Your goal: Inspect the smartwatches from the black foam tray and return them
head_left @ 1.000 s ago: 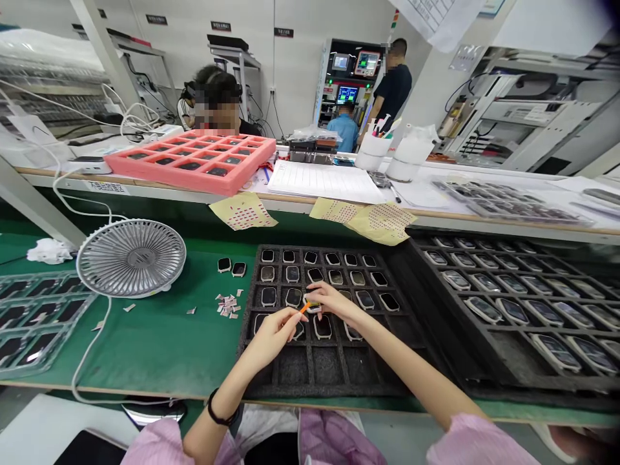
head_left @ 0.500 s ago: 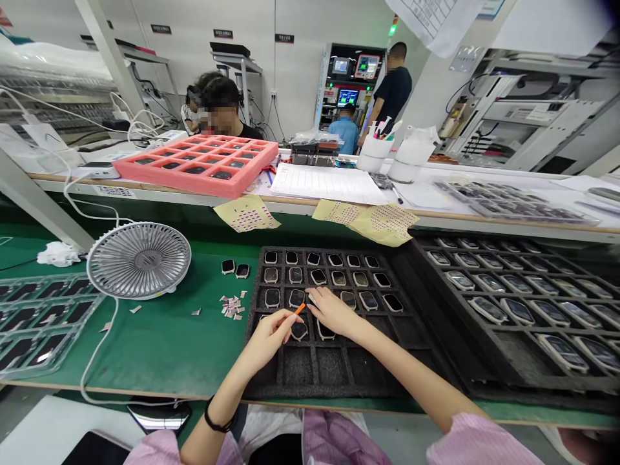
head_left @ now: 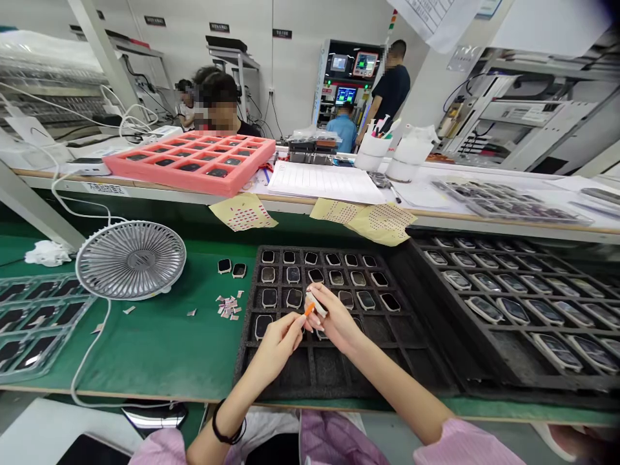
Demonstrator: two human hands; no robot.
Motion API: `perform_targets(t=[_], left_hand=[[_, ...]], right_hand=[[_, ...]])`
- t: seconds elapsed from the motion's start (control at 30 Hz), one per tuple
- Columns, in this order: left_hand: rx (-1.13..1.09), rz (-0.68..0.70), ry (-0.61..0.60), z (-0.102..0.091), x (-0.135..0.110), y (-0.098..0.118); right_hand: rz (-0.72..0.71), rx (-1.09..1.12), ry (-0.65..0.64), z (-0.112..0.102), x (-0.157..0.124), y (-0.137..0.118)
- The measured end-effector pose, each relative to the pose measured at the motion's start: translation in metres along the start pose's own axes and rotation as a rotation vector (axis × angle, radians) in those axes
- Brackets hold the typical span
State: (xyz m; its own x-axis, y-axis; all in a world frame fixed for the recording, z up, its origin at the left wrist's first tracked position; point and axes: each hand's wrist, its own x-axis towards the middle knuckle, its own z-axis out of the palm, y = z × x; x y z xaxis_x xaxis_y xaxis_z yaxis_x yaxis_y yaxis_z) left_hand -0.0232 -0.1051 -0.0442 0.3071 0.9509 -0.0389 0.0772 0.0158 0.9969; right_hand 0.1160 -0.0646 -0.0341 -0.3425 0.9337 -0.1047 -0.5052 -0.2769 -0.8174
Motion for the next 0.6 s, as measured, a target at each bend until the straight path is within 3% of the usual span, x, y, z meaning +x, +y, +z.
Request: perform_targets(t=[0.3, 0.53, 0.6], left_hand=[[-0.014, -0.003, 0.0, -0.0013, -0.0041, 0.0075], [-0.012, 0.003, 0.024, -0.0011, -0.0042, 0.0083], [-0.026, -0.002, 0.02, -0.001, -0.0045, 0.0079]], right_hand=[[-0.023, 0.02, -0.07, 0.0051, -0.0018, -0.0031], [-0.116, -0.108, -0.051, 0.0037, -0.0037, -0.0031], [-0.087, -0.087, -0.06, 0.0044, -0.004, -0.0039]])
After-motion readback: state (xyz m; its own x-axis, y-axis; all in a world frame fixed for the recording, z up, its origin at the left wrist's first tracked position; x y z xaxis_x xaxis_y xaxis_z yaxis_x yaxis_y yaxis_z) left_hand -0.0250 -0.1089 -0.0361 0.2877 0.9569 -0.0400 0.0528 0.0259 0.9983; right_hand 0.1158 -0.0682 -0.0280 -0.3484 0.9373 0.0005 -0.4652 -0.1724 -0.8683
